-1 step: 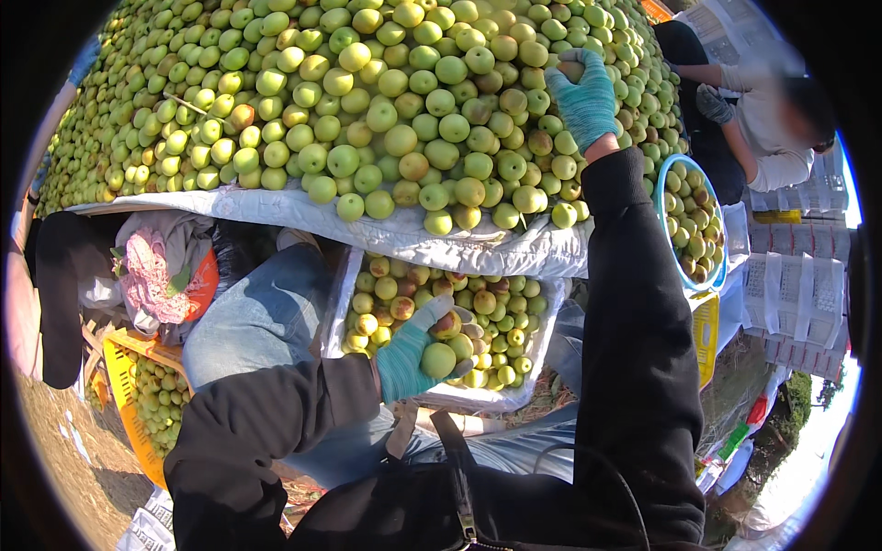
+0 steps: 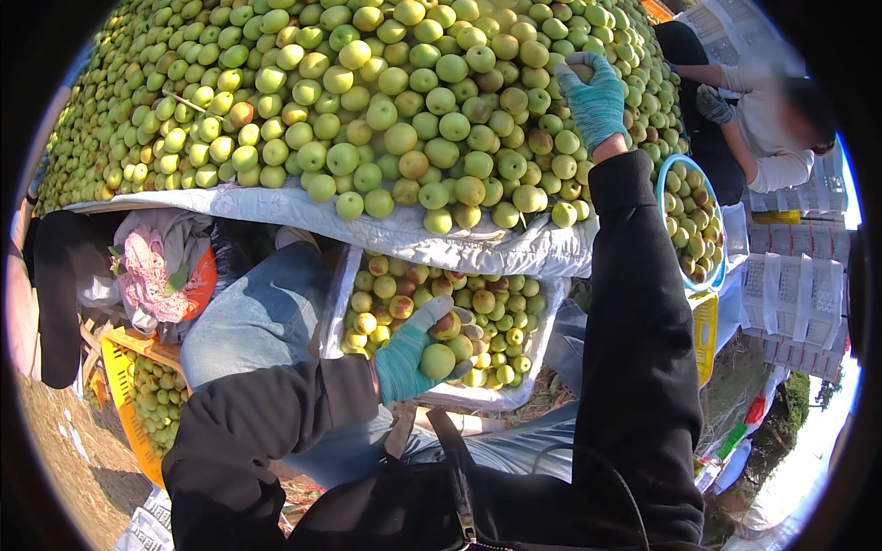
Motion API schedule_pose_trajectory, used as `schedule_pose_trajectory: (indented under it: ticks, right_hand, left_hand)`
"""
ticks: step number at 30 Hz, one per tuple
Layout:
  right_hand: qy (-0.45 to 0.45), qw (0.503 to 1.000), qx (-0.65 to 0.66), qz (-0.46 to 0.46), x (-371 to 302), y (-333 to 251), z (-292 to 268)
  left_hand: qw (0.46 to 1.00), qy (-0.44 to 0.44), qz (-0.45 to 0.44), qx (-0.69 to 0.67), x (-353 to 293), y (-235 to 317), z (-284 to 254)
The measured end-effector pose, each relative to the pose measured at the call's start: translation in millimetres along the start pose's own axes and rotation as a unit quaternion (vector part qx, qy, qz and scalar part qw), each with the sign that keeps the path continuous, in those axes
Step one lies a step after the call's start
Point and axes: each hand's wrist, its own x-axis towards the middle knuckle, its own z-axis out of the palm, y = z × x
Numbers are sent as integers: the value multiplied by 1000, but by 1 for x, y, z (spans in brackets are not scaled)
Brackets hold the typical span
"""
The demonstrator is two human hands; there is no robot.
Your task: The person picks green apples from a large pile, inspects them by turning them over, and places them into a white crate on their lap. They repeatedly transfer apples from the pile to the crate using both hands.
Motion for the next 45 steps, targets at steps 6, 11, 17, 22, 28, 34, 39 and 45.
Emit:
schedule_pose_trajectory:
  ticks: [6, 11, 17, 22, 28, 34, 39, 45]
  right_hand:
    - [-90, 913, -393, -59, 12, -8, 10]
    - [-221, 848, -482, 12, 42, -27, 23]
    - [-92, 983, -130, -96, -14, -12, -30]
    - [-203, 965, 88, 138, -232, 7, -65]
    - [-207, 917, -233, 249, -337, 76, -26]
    - [-217, 937, -196, 193, -355, 116, -24]
    - [-232, 939, -199, 155, -361, 126, -14]
    - [-182, 951, -122, 216, -374, 117, -23]
  left_hand:
    - [998, 48, -3, 43, 4, -6, -6]
    - [998, 56, 6, 30, -2, -3, 5]
    - [996, 71, 1, 47, -11, 1, 7]
    - [996, 84, 28, 22, -21, -9, -2]
    - [992, 121, 4, 35, -12, -21, -13]
    - [992, 104, 11, 71, -9, -21, -13]
    - [991, 109, 10, 71, -13, -19, -10]
    - [989, 122, 21, 74, -15, -21, -8]
